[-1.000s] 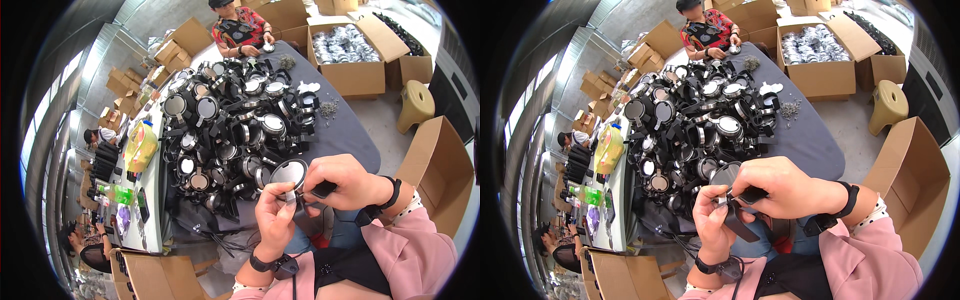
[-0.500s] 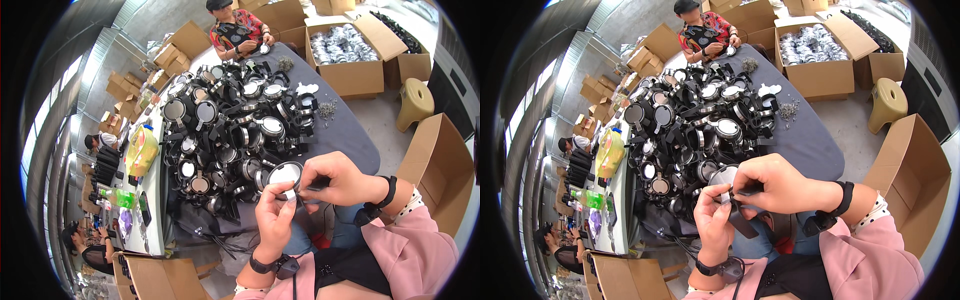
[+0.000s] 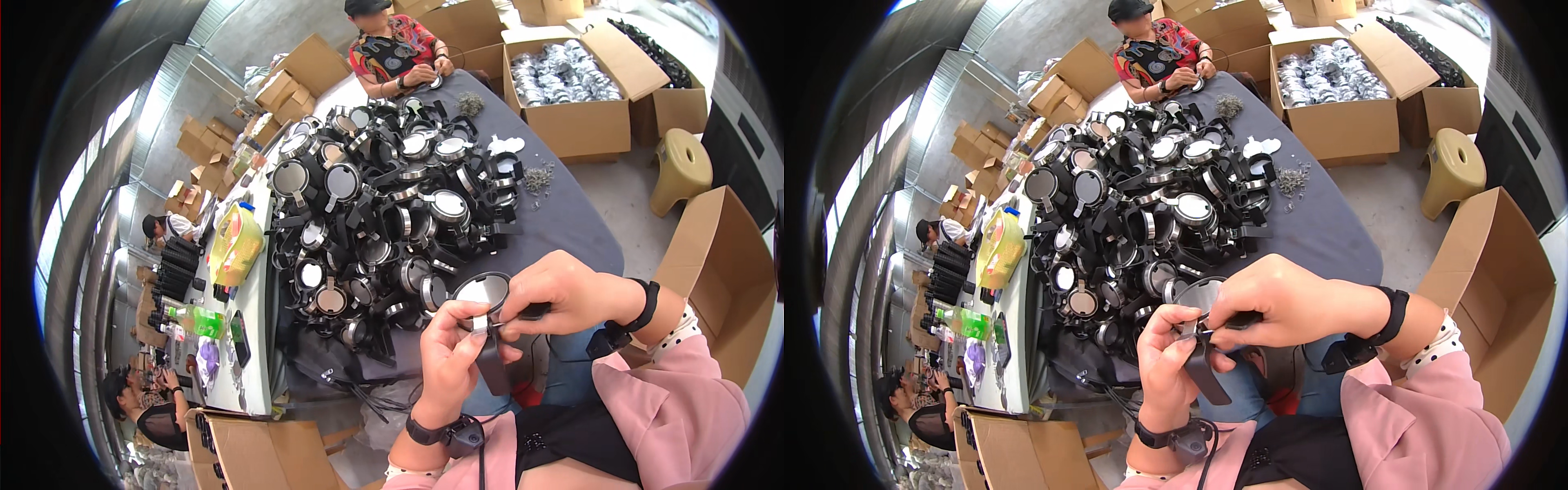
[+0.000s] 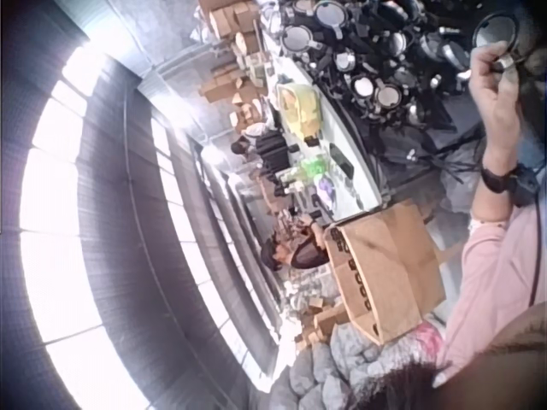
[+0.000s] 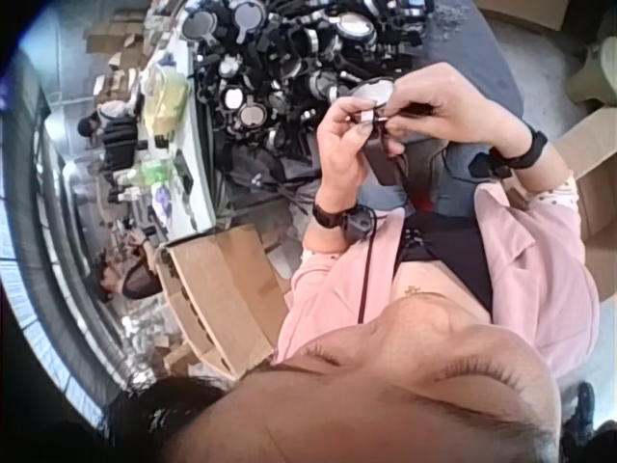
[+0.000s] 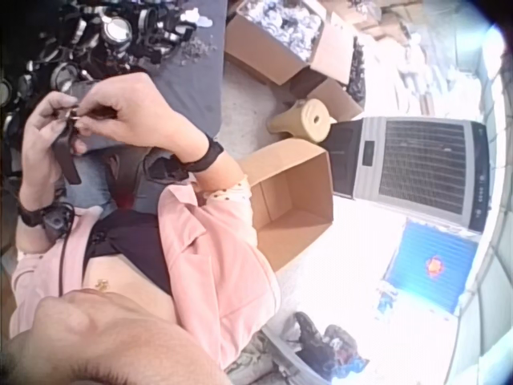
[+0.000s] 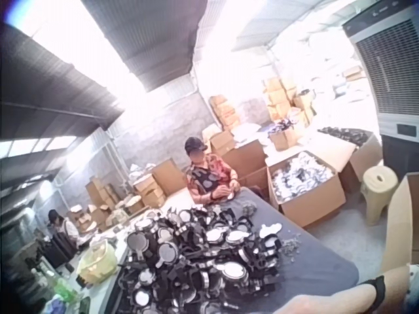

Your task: The recorder is attaching small metal clips to circular headphone components at a factory assembly table.

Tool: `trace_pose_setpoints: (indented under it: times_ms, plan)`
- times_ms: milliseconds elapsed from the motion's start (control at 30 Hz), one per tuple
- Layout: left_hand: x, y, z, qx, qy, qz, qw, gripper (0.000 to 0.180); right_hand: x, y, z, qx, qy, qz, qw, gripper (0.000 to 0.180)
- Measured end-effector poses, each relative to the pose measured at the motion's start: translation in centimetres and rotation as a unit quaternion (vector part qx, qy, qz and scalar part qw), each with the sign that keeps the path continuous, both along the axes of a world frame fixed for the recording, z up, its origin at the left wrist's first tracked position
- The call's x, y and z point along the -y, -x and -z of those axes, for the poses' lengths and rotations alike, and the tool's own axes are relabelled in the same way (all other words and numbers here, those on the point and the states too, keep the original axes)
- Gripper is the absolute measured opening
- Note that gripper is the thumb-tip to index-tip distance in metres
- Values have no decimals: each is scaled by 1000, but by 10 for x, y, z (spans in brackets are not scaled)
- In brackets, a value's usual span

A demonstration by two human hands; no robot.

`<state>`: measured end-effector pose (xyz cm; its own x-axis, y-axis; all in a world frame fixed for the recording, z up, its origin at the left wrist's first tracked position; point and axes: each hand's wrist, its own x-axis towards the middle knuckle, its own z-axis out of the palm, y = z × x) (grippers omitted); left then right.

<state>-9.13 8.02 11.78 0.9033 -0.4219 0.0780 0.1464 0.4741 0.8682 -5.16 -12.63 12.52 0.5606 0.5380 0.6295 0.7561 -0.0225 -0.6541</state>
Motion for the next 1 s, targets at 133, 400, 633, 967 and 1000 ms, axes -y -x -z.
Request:
trace_pose_setpoints:
  times_ms: [133,400,633,967,1000]
  plan:
    - [-1,-3,6,5,10,16,1000,26,2,-2,-1,38,1,-13,999,17]
    - [-2,-4,8,-44,-10,79,996,55,2,-1,-12,57,45,54,996,20]
    - [4,-3,2,-44,-46,23,998,47,1,-2,-11,30,50,60,996,23]
    - [8,-5,9,-14,-47,-4,999,33,1,-4,-10,16,57,55,997,22]
    - [9,-5,8,-13,-47,-4,999,33,1,-4,-11,17,57,55,997,22]
